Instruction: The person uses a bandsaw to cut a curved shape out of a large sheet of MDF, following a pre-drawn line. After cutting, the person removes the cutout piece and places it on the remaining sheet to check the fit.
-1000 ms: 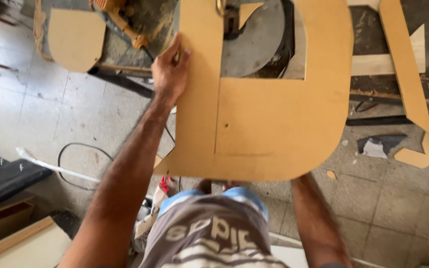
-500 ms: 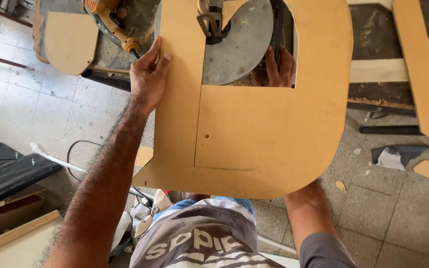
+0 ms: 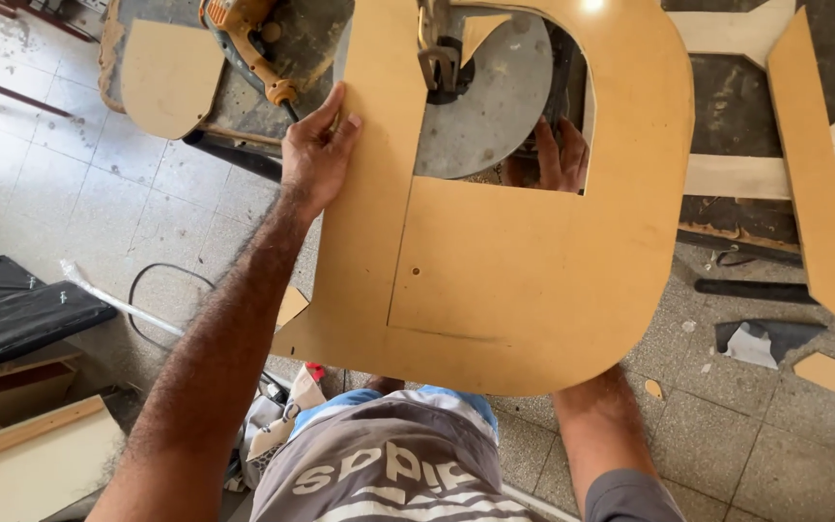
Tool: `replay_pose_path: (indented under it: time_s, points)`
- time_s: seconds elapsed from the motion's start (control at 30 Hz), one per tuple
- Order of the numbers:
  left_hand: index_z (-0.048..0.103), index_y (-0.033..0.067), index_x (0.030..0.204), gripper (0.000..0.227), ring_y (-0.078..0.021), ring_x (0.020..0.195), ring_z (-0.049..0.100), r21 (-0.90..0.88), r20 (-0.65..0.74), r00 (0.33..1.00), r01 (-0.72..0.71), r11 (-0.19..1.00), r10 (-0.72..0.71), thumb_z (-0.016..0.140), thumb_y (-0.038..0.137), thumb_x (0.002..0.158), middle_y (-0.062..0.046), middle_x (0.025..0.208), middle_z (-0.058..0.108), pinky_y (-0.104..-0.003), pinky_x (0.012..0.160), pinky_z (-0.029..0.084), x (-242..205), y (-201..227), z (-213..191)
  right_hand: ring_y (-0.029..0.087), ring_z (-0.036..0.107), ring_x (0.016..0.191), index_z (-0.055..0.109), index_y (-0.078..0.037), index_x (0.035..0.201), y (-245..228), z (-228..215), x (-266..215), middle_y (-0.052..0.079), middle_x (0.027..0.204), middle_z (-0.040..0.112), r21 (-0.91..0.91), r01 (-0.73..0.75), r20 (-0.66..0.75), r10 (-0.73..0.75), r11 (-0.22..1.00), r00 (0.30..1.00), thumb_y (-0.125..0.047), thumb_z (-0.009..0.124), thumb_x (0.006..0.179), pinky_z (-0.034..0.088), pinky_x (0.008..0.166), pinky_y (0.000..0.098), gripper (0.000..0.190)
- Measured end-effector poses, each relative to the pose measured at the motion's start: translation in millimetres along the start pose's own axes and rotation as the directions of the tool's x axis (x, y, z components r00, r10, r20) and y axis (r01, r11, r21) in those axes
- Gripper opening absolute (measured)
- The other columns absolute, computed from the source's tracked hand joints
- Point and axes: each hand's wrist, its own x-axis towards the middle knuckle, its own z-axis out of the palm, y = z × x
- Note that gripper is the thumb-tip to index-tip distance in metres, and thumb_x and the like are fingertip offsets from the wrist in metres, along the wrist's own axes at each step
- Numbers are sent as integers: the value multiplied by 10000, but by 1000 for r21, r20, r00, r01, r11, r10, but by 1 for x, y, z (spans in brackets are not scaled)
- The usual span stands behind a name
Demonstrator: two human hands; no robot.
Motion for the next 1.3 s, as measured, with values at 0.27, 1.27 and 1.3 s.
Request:
replay_pose_path:
  time_s: [0.27, 1.27, 1.3]
  points:
    - [556, 95, 1474, 588, -18, 692, 387, -23, 1, 1000, 0, 1000, 0, 662, 362, 961, 133, 953, 605, -198, 599, 361, -2, -5, 0, 470, 546, 1312, 514, -188, 1463, -15, 5, 2, 233, 1451, 507, 2, -90, -11, 90, 996, 996, -418, 802, 931, 471, 1072, 606, 647]
    - [684, 356, 1366, 529, -4, 589, 440, 61, -57, 989, 142, 988, -138, 694, 470, 849, 177, 718, 577, -236, 545, 411, 14, -30, 21, 191, 433, 606, 489, -147, 751, 6, -195, -275, 38, 685, 461, -360, -633, 559, 702, 685, 442, -300, 715, 964, 353, 524, 334, 346]
    - [684, 361, 1369, 503, -15, 535, 415, 68, -17, 994, 106, 992, -105, 678, 468, 878, 159, 637, 537, -272, 474, 380, 17, -38, 24, 169, 426, 546, 495, -136, 691, 0, -203, -283, 24, 620, 462, -390, -639, 593, 712, 663, 376, -286, 707, 967, 344, 481, 314, 380]
